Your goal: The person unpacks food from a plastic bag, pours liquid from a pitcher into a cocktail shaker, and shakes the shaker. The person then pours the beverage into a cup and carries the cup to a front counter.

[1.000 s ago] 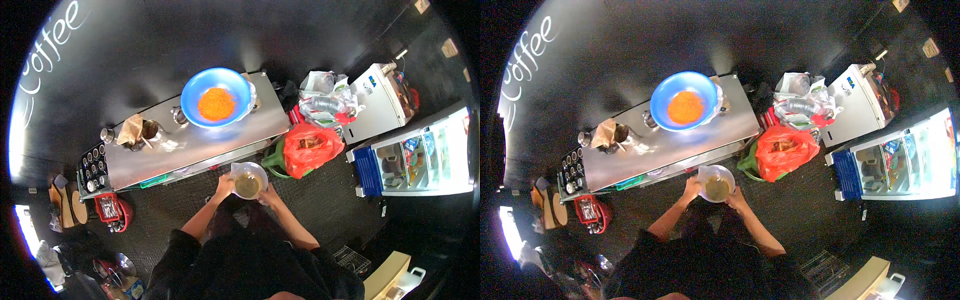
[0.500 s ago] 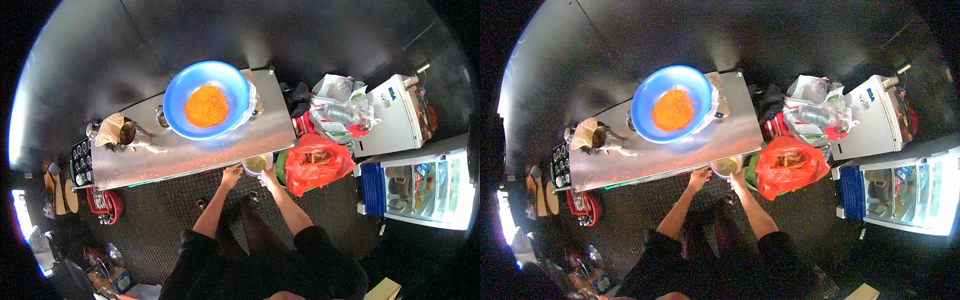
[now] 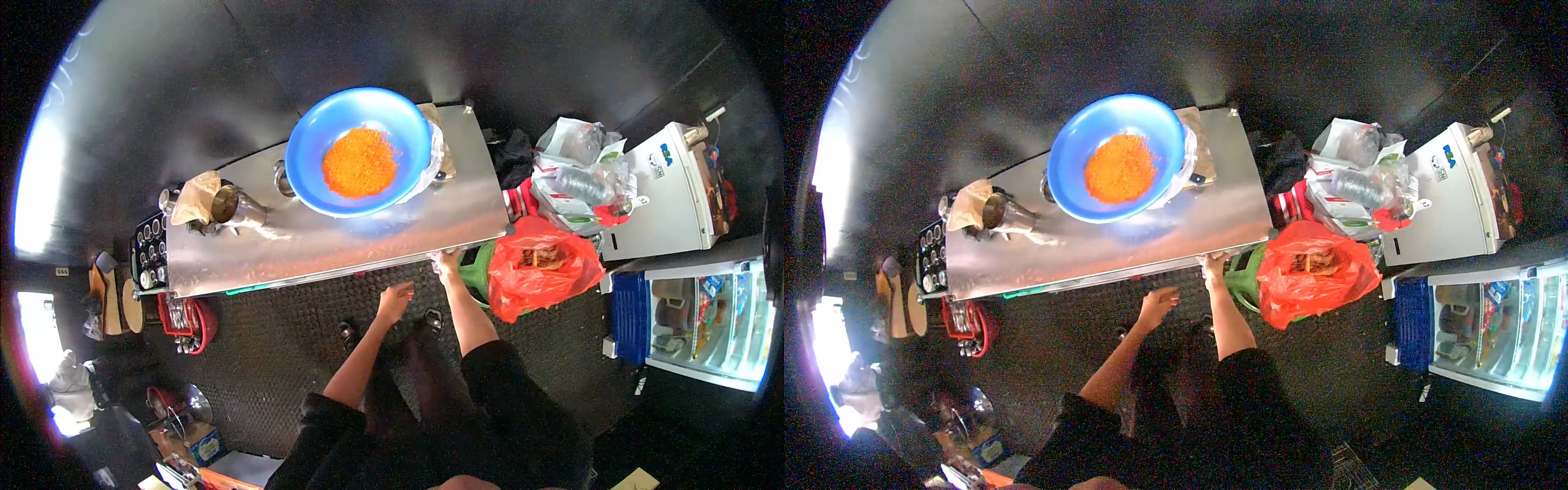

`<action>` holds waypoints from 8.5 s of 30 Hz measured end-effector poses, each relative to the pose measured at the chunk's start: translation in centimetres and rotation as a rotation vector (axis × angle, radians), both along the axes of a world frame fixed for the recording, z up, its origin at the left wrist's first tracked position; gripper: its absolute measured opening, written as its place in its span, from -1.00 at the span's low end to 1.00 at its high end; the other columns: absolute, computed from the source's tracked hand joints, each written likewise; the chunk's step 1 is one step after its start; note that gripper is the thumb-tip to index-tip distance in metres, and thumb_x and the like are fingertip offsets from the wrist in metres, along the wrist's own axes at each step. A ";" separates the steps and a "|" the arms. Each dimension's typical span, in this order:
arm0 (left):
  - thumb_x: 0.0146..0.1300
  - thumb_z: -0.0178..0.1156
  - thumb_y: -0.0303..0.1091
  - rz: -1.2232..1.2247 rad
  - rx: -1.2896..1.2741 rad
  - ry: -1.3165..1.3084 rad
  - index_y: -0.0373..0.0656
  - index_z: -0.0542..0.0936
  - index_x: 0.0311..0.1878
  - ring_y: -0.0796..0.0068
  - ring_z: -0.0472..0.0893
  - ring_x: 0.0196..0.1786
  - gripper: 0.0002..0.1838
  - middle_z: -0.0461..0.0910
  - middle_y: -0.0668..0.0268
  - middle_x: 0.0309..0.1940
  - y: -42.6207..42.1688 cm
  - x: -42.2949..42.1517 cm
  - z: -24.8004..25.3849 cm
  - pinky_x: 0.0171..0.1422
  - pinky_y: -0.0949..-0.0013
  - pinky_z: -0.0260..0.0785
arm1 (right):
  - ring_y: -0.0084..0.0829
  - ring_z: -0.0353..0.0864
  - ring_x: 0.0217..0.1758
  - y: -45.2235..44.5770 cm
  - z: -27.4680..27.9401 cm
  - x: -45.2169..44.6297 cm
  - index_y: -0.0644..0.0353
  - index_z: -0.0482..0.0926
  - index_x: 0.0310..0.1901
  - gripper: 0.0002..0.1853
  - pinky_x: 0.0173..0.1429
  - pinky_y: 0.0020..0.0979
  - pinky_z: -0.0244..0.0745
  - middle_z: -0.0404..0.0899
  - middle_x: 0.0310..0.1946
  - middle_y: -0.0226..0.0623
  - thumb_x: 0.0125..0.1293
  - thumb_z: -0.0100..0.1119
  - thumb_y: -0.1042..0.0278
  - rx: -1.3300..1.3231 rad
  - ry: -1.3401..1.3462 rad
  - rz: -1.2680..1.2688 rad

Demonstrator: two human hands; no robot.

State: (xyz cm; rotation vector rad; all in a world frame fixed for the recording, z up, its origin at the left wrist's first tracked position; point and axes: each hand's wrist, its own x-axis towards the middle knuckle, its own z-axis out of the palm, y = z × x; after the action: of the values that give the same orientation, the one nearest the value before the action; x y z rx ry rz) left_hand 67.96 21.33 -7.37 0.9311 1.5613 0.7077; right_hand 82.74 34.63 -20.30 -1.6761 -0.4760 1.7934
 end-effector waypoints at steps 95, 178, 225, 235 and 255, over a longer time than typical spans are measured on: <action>-0.05 0.34 -0.23 0.310 0.522 0.320 -0.18 0.36 0.21 0.19 0.53 0.10 -0.30 0.54 0.10 0.02 6.9 -34.8 15.8 0.16 0.30 0.36 | -0.04 0.39 0.14 -0.5 34.1 -39.6 0.33 0.09 0.26 -0.04 0.21 -0.16 0.30 0.36 0.12 0.01 -0.14 0.49 0.26 1.542 -0.350 0.577; -0.06 0.31 -0.10 -0.127 0.383 -1.280 -0.32 0.26 0.21 0.07 0.60 -0.18 -0.21 0.49 -0.07 -0.09 6.2 -31.8 35.9 -0.08 0.02 0.53 | -0.25 0.45 0.19 4.4 56.6 -32.7 0.17 0.19 0.28 -0.02 0.31 -0.24 0.29 0.42 0.13 -0.08 -0.19 0.50 0.03 0.886 0.668 0.882; 0.41 -0.14 -0.27 0.755 0.726 -0.581 -0.24 0.27 0.24 0.18 0.45 0.20 -0.60 0.45 -0.06 0.08 2.1 -38.0 35.9 0.31 0.18 0.26 | -0.36 0.50 -0.12 8.0 50.1 -34.5 0.03 0.34 0.07 -0.52 0.06 -0.30 0.48 0.45 -0.15 -0.35 0.12 0.25 0.25 0.410 0.760 0.103; 0.40 -0.19 -0.33 0.829 0.695 -0.621 -0.30 0.32 0.19 0.13 0.55 0.07 -0.63 0.51 -0.12 -0.02 0.1 -39.5 36.4 0.23 0.22 0.37 | -0.31 0.58 -0.14 8.3 50.8 -34.8 0.07 0.44 -0.03 -0.56 -0.02 -0.16 0.53 0.53 -0.19 -0.33 0.11 0.25 0.06 0.411 0.566 0.006; 0.36 -0.04 -0.03 0.491 0.556 -0.649 -0.24 0.30 0.23 0.20 0.48 0.16 -0.46 0.45 0.03 0.12 3.3 -38.5 34.5 0.28 0.20 0.25 | -0.34 0.53 -0.07 8.5 52.0 -34.8 0.05 0.28 0.11 -0.43 -0.08 -0.26 0.57 0.45 -0.09 -0.27 0.03 0.25 0.42 0.682 0.582 0.077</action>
State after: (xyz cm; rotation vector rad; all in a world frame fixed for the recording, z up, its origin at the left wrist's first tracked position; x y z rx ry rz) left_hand 29.47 24.67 27.15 0.5943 1.0100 1.6674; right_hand 47.91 43.17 31.70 -0.6498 -0.7722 1.7844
